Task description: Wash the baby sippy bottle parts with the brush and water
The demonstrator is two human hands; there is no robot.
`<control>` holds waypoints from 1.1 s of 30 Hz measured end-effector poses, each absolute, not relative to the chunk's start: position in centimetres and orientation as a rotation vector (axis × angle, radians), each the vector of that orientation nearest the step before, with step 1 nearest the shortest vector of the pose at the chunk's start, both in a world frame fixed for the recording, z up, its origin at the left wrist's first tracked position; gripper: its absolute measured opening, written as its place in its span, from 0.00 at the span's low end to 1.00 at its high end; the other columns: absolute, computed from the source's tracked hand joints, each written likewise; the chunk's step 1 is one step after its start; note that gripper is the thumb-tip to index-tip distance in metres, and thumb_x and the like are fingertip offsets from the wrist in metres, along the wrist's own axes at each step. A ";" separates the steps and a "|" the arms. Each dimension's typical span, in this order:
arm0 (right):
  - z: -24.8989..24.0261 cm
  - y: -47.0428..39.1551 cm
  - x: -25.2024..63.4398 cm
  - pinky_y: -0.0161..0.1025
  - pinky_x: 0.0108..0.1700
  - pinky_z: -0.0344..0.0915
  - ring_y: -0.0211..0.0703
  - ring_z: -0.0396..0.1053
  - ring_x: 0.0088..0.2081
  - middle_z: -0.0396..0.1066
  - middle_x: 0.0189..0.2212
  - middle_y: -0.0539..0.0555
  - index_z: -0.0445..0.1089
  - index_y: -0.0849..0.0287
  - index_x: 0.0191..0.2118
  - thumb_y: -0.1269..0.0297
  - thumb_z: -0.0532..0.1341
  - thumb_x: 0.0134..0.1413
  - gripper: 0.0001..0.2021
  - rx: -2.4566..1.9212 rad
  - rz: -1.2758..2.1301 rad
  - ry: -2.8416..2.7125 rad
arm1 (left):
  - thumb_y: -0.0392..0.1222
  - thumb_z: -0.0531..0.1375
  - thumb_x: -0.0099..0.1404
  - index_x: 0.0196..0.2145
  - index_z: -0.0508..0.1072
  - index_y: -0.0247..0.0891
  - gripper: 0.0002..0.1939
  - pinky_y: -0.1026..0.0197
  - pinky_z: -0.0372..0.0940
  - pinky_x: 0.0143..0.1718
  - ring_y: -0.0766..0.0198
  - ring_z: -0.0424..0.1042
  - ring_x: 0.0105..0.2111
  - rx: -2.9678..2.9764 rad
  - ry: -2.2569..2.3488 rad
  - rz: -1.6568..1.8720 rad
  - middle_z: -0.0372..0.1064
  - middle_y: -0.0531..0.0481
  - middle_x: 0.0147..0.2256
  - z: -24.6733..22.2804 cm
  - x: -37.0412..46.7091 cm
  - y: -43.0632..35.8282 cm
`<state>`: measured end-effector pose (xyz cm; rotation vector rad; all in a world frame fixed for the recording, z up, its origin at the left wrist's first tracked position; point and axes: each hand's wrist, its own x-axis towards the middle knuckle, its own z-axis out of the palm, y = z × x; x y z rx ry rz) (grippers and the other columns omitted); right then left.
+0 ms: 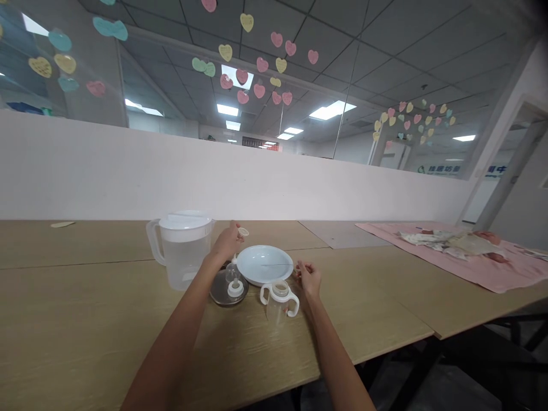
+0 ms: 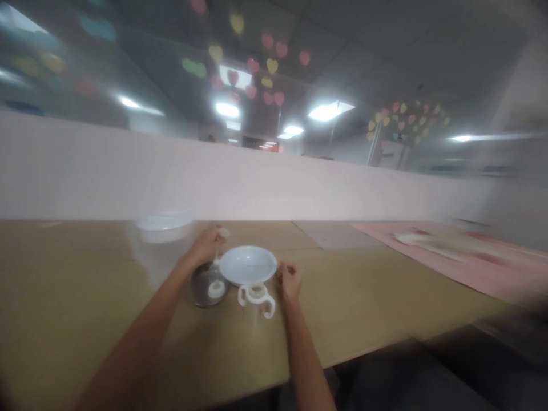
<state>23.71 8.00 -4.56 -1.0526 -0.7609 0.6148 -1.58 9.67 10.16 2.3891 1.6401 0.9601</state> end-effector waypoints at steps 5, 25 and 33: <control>-4.1 7.9 24.9 0.30 0.20 0.65 0.32 0.65 0.21 0.70 0.27 0.49 0.62 0.58 0.29 0.54 0.64 0.43 0.14 -0.853 0.795 -0.502 | 0.36 0.53 0.63 0.39 0.65 0.33 0.07 0.62 0.60 0.37 0.59 0.70 0.38 2.474 1.595 1.026 0.71 0.43 0.36 9.9 0.4 9.3; -4.1 7.7 25.5 0.25 0.17 0.60 0.25 0.57 0.18 0.69 0.29 0.46 0.60 0.58 0.28 0.57 0.64 0.43 0.13 -0.753 0.770 -0.418 | 0.39 0.54 0.63 0.39 0.76 0.39 0.12 0.61 0.60 0.44 0.60 0.68 0.42 2.792 1.380 0.779 0.73 0.47 0.40 9.4 3.2 7.7; -3.5 7.3 25.1 0.25 0.17 0.61 0.26 0.59 0.18 0.70 0.29 0.47 0.62 0.58 0.29 0.55 0.64 0.43 0.14 -0.755 0.786 -0.455 | 0.38 0.54 0.62 0.39 0.76 0.38 0.12 0.59 0.60 0.44 0.58 0.68 0.41 2.813 1.434 0.750 0.73 0.44 0.39 9.3 3.3 7.8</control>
